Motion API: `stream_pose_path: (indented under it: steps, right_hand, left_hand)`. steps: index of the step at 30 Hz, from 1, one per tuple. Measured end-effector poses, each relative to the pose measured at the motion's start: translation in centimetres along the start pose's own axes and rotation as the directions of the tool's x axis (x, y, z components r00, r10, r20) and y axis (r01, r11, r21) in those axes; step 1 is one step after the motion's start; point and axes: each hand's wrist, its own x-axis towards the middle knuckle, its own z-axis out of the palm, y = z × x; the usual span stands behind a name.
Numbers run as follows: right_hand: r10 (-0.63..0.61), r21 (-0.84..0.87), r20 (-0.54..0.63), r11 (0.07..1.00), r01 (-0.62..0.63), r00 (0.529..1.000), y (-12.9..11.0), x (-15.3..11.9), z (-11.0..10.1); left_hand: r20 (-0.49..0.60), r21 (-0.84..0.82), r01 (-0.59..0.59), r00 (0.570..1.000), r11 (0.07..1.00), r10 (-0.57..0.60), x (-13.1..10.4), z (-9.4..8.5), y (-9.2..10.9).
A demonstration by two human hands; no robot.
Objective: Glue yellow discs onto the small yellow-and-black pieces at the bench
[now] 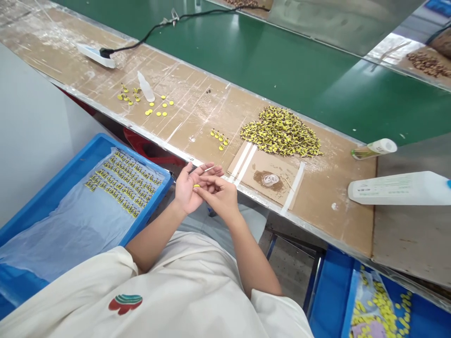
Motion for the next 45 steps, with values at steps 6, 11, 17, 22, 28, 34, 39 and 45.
stream_pose_path:
  steps: [6,11,17,22,28,34,39,45]
  right_hand:
    - [0.36,0.404,-0.041,0.86,-0.314,0.932,-0.9,-2.8,-1.7]
    - [0.454,0.586,-0.035,0.731,-0.35,0.89,-1.3,-4.9,-3.5]
    - [0.479,0.656,-0.021,0.669,-0.349,0.877,-1.3,-5.7,-3.9]
    - [0.406,0.492,-0.089,0.812,-0.314,0.91,-1.2,-5.7,-5.3]
    - [-0.044,-0.141,-0.527,0.989,-0.036,0.849,-1.4,-1.6,-13.5]
    - [-0.419,-0.758,-0.17,0.634,0.153,0.892,-0.2,12.0,-23.1]
    - [-0.242,-0.815,0.16,0.514,0.267,0.957,3.0,24.1,-25.8]
    - [-0.034,-0.829,0.346,0.457,0.322,0.938,5.3,30.4,-25.8]
  left_hand:
    - [0.07,0.165,0.002,0.997,0.986,-0.014,-1.8,-0.1,-1.9]
    - [0.213,0.327,-0.093,0.977,0.94,0.022,-3.2,-0.6,-3.5]
    - [0.189,0.327,-0.08,0.982,0.942,0.018,-3.0,-0.8,-5.2]
    - [0.047,0.222,0.046,0.997,0.974,-0.058,-1.6,-1.3,-5.8]
    - [-0.049,0.148,-0.016,0.998,0.989,0.024,1.3,-1.8,-4.5]
    - [-0.067,0.146,-0.096,0.992,0.985,0.107,3.7,-1.7,-3.1]
    - [-0.093,0.143,-0.119,0.987,0.983,0.133,4.8,-1.5,-3.0]
    - [-0.152,0.125,-0.142,0.975,0.982,0.16,5.0,-1.3,-2.9]
